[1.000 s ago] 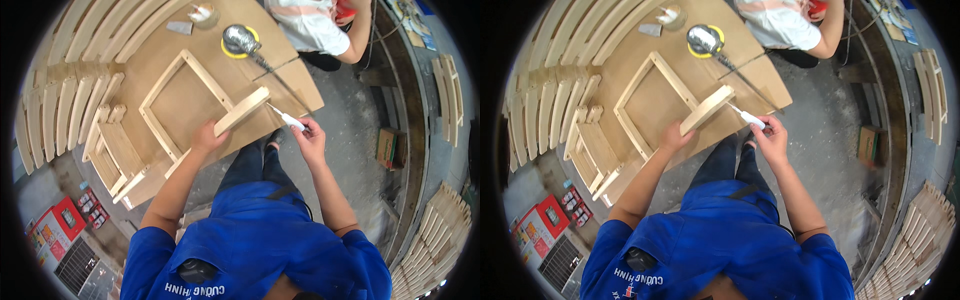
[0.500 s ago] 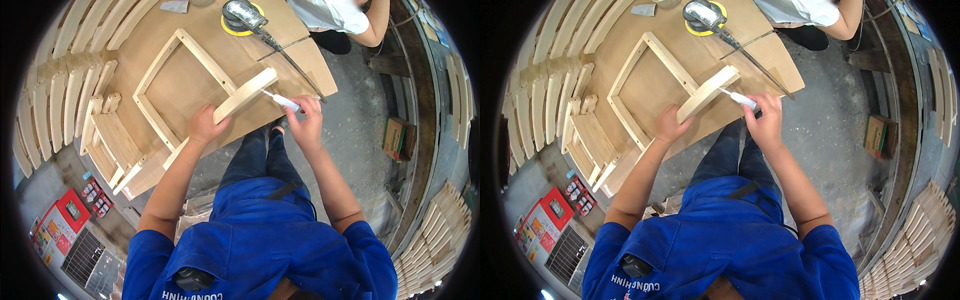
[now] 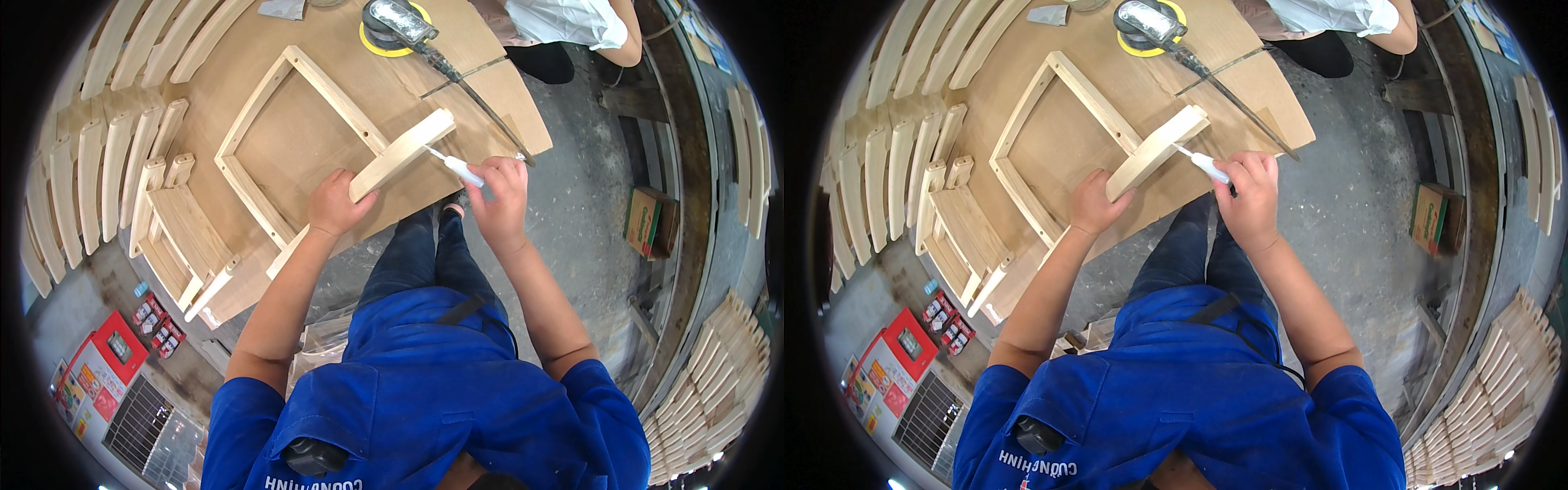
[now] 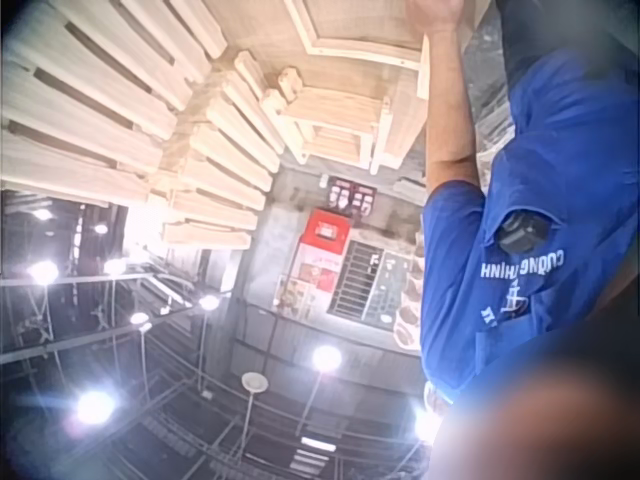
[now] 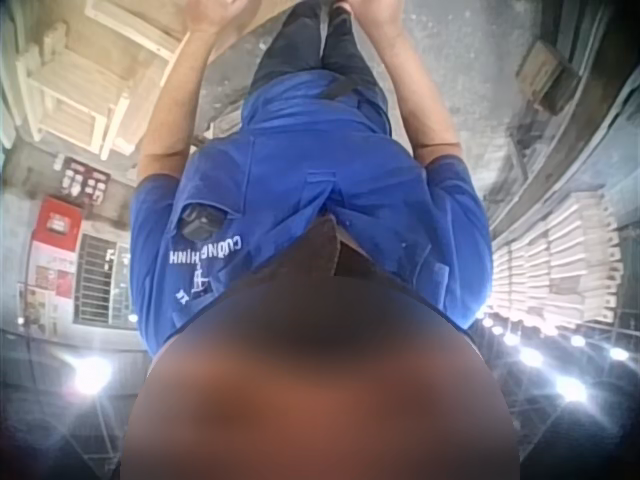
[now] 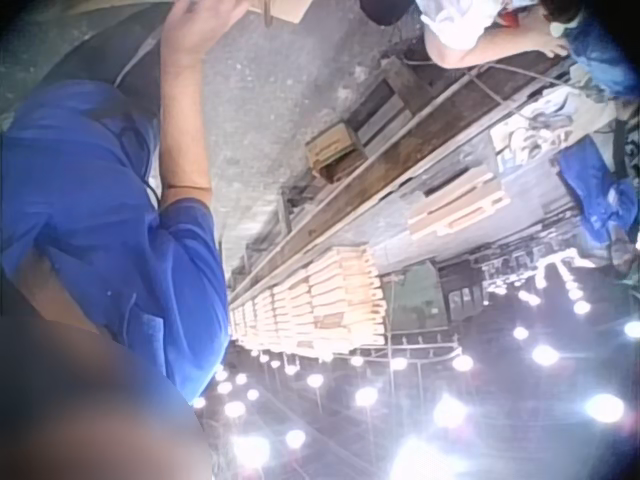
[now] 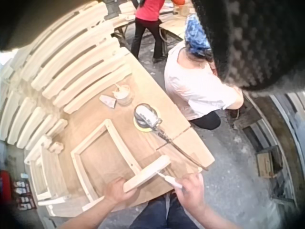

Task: The person assembles a wooden chair frame by inserting legs into a seat frame, applying glue to joints, and smoothing surfaces with a power sander. They handle multiple chair components, including legs and seat frames, and use a glue bottle and sander during the process.

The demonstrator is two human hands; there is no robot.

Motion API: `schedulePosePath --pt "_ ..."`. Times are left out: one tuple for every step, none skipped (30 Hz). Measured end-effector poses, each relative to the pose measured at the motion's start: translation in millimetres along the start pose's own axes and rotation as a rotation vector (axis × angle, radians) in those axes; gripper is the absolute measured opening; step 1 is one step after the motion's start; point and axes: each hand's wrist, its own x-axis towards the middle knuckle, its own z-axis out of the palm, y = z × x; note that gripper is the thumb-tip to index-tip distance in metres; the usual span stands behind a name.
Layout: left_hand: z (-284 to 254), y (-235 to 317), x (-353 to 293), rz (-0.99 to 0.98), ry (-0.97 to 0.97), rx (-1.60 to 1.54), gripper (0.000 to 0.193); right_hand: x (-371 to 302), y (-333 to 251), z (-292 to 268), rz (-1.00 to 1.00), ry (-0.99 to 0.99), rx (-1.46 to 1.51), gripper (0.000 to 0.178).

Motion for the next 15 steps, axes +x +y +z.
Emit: schedulePosePath --pt "0.2 -0.2 0.1 0.002 -0.001 -0.004 0.038 -0.3 -1.0 -0.4 -0.019 0.004 -0.012 0.029" --pt "0.2 -0.3 0.1 0.008 0.002 -0.006 0.038 -0.6 -1.8 -0.6 -0.039 0.008 -0.025 0.030" --pt "0.2 -0.4 0.3 0.010 0.001 -0.006 0.038 -0.9 -2.4 -0.9 -0.046 0.000 -0.036 0.032" --pt "0.0 -0.3 0.3 0.009 0.000 -0.006 0.037 -1.2 -3.1 -1.2 -0.066 0.007 -0.047 0.033" --pt "-0.2 -0.1 0.3 0.005 -0.004 -0.003 0.037 -1.6 -3.5 -1.3 -0.073 0.002 -0.057 0.034" --pt "-0.5 0.2 0.3 0.000 -0.007 0.002 0.037 -1.8 -3.9 -1.4 -0.088 0.011 -0.057 0.035" --pt "-0.8 0.6 0.2 -0.005 -0.013 0.000 0.037 -1.9 -4.1 -1.3 -0.087 0.005 -0.068 0.036" --pt "-1.1 1.1 0.1 -0.010 -0.017 -0.002 0.037 -1.9 -4.2 -1.2 -0.095 0.013 -0.070 0.036" --pt "-1.4 1.7 0.0 -0.009 -0.015 -0.004 0.037 -1.8 -4.3 -1.1 -0.098 0.014 -0.074 0.037" --pt "-1.6 2.2 0.0 -0.010 -0.017 -0.009 0.037 -1.7 -4.2 -1.0 -0.101 0.017 -0.073 0.037" --pt "-1.9 2.5 0.1 -0.005 -0.014 -0.015 0.037 -1.4 -4.2 -1.0 -0.101 0.014 -0.073 0.037" --pt "-2.1 2.7 0.3 0.003 -0.006 -0.020 0.037 -1.2 -4.2 -1.0 -0.094 0.005 -0.073 0.038" --pt "-2.3 2.8 0.4 -0.003 -0.011 -0.013 0.037 -1.0 -4.3 -1.1 -0.102 0.008 -0.074 0.037" --pt "-2.4 2.8 0.5 -0.006 -0.013 -0.006 0.037 -0.8 -4.4 -1.2 -0.102 0.005 -0.075 0.037" --pt "-2.5 2.7 0.6 -0.009 -0.015 0.004 0.038 -0.7 -4.6 -1.4 -0.102 0.003 -0.076 0.037"
